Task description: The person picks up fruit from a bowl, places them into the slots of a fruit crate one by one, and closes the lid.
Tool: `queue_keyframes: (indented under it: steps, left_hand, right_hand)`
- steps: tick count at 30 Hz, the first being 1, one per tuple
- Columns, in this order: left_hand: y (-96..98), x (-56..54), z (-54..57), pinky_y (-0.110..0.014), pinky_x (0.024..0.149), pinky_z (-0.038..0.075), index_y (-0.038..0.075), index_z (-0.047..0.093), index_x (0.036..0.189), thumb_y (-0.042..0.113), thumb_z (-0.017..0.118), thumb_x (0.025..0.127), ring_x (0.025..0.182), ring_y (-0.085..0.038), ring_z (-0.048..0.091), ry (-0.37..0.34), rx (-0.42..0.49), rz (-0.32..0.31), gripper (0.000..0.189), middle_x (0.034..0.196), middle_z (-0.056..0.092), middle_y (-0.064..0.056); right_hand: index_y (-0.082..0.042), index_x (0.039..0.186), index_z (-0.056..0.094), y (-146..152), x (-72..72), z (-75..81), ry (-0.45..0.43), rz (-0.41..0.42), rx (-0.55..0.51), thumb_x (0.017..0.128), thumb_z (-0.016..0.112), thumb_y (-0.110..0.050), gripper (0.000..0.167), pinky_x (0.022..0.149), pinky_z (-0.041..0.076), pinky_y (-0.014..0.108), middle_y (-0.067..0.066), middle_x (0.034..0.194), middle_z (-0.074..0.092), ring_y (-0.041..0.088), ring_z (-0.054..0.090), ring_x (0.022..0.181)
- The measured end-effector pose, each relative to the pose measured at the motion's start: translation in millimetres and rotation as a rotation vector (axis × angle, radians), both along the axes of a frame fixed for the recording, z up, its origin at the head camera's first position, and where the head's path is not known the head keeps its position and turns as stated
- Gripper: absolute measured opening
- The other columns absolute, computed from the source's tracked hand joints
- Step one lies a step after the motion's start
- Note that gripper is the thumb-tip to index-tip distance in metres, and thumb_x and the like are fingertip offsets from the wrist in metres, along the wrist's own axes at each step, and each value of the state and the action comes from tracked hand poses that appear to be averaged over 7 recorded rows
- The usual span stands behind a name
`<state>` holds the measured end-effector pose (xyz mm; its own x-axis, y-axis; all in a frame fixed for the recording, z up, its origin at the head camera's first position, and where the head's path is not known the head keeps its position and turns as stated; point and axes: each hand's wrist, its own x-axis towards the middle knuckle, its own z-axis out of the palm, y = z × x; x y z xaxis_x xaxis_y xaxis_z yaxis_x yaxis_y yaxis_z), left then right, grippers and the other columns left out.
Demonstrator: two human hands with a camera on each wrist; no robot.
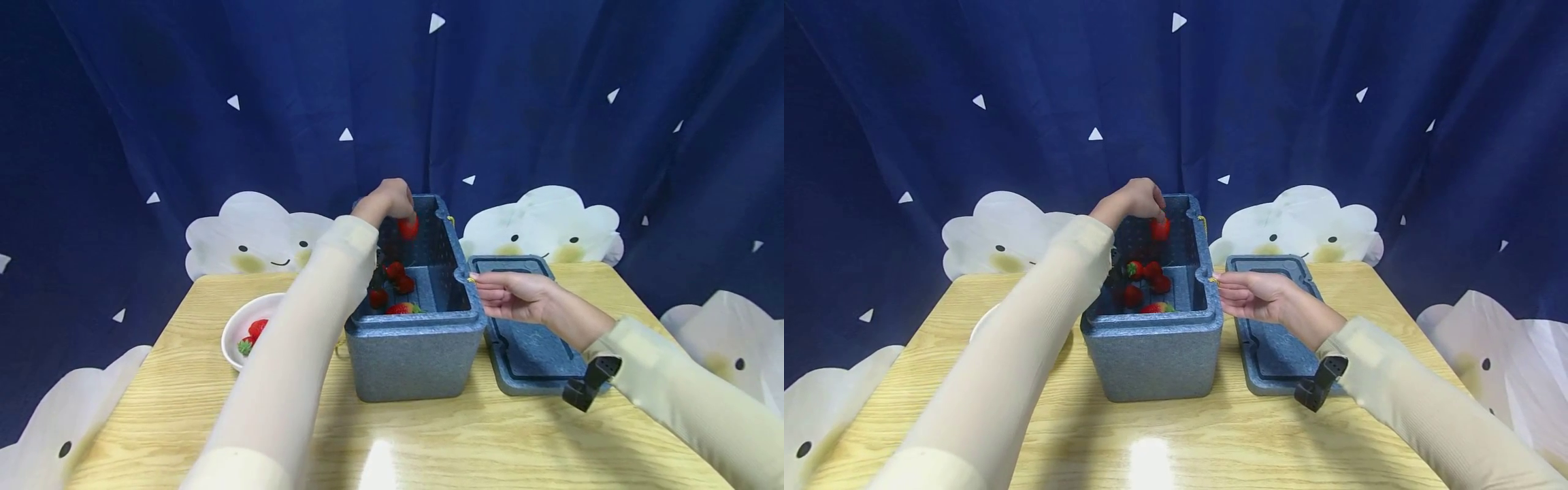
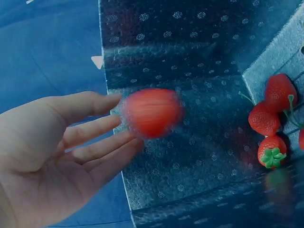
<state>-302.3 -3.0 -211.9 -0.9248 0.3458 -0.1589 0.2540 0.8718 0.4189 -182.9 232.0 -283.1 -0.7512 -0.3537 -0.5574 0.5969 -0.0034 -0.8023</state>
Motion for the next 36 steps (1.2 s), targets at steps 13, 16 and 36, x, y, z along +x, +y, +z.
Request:
queue_keyframes:
  steps: [13, 16, 36]
  left_hand:
    - [-18.0, 25.2, 33.8, -0.038, 0.096, 0.051, 0.006, 0.067, 0.114, 0.024, 0.068, 0.088, 0.110, -0.024, 0.059, 0.139, 0.152, -0.038, 0.031, 0.120, 0.066, -0.009]
    - [-32.4, 36.5, 40.0, -0.038, 0.096, 0.051, 0.005, 0.066, 0.116, 0.024, 0.068, 0.089, 0.110, -0.024, 0.060, 0.181, 0.192, -0.046, 0.034, 0.120, 0.067, -0.011]
    - [-169.5, 84.0, -74.5, -0.026, 0.076, 0.051, 0.001, 0.068, 0.105, 0.024, 0.063, 0.091, 0.093, -0.027, 0.067, 0.081, 0.284, 0.139, 0.027, 0.101, 0.073, -0.016]
  right_hand:
    - [-0.018, 0.070, 0.059, 0.3, -0.6, -0.4, 0.016, 0.022, 0.000, 0.101, 0.049, -0.023, 0.033, 0.067, 0.055, 0.020, -0.009, 0.057, 0.041, 0.003, 0.038, 0.054]
    - [-0.018, 0.072, 0.062, 1.0, -0.5, -1.0, 0.012, 0.007, 0.006, 0.100, 0.049, -0.023, 0.032, 0.067, 0.055, 0.020, -0.010, 0.057, 0.044, 0.003, 0.041, 0.055]
    - [-0.017, 0.074, 0.062, 2.1, 0.8, -2.7, 0.026, 0.002, -0.009, 0.101, 0.049, -0.022, 0.030, 0.067, 0.055, 0.020, -0.009, 0.057, 0.043, 0.004, 0.041, 0.055]
